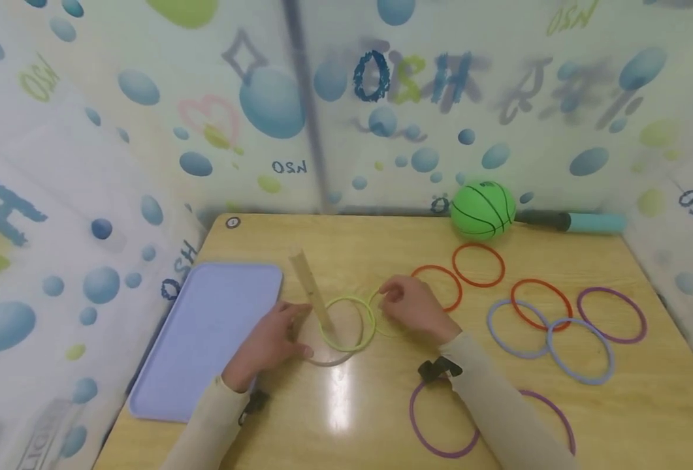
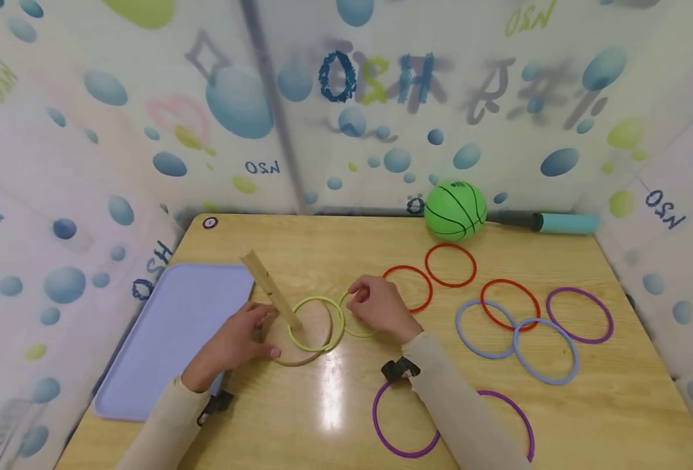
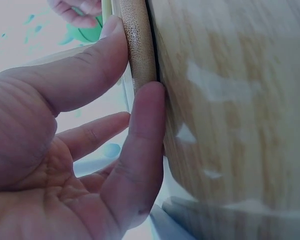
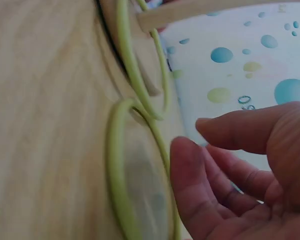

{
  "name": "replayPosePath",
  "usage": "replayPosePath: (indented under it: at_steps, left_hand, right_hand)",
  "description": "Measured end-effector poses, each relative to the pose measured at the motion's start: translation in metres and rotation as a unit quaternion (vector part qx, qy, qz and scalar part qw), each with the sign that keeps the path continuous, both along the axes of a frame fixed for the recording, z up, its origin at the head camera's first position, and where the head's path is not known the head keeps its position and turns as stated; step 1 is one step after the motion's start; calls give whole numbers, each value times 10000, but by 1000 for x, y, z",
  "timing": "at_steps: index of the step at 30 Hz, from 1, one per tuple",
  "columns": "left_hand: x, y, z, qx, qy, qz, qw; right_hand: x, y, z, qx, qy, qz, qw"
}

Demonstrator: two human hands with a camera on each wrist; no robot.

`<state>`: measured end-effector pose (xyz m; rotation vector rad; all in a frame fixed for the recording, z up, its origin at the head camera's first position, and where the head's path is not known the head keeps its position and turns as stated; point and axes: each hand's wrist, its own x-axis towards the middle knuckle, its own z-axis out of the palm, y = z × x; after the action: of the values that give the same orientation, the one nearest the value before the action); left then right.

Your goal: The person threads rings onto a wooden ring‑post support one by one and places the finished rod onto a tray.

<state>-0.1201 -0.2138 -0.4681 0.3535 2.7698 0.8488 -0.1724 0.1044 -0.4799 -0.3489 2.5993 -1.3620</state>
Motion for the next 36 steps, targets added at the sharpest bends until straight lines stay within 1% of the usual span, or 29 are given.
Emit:
replayPosePath:
  at_steps: [2, 5, 9, 14, 18, 20, 23, 27, 30, 32, 36]
  left_hand:
    - [0, 1, 0, -36, -36, 18, 10000]
    - [1, 1, 0, -96, -28, 15, 9999]
    - [1, 1, 0, -135, 5, -21, 9999]
    - [0, 2, -1, -150, -7, -34, 9999]
    - [0, 2, -1, -154, -21, -24, 9999]
    - [0, 2, -1, -159, 11, -45, 9999]
    - [1, 1, -1, -128, 20, -59, 9999]
    - [1, 2, 0, -133, -1, -48, 9999]
    - [1, 2, 2, -175, -14, -29, 9998]
    - [2, 3, 3, -201, -31, -14, 9998]
    - [3, 3, 4, -189, -37, -41, 9998]
  right_hand:
    - [-5, 5, 1, 46, 245, -14, 9997]
    - [-14, 10, 1, 93, 402, 21, 9991]
    - [-24, 14, -4, 257, 540, 98, 9982]
    - [-28, 13, -6, 596, 749, 251, 9951]
    - [-29, 9, -6, 1036, 1073, 340, 9882]
    - [-29, 8, -6, 1271, 1124, 346, 9849]
    - [-29, 7, -5, 1598, 1059, 411, 9806]
    - [-28, 11, -3, 1837, 1054, 724, 9746]
    - [-27, 15, -2, 1837, 1119, 1005, 9714]
    - [-27, 19, -3, 1790, 1087, 1135, 9712]
    - [-28, 27, -3, 1712, 1026, 1212, 9724]
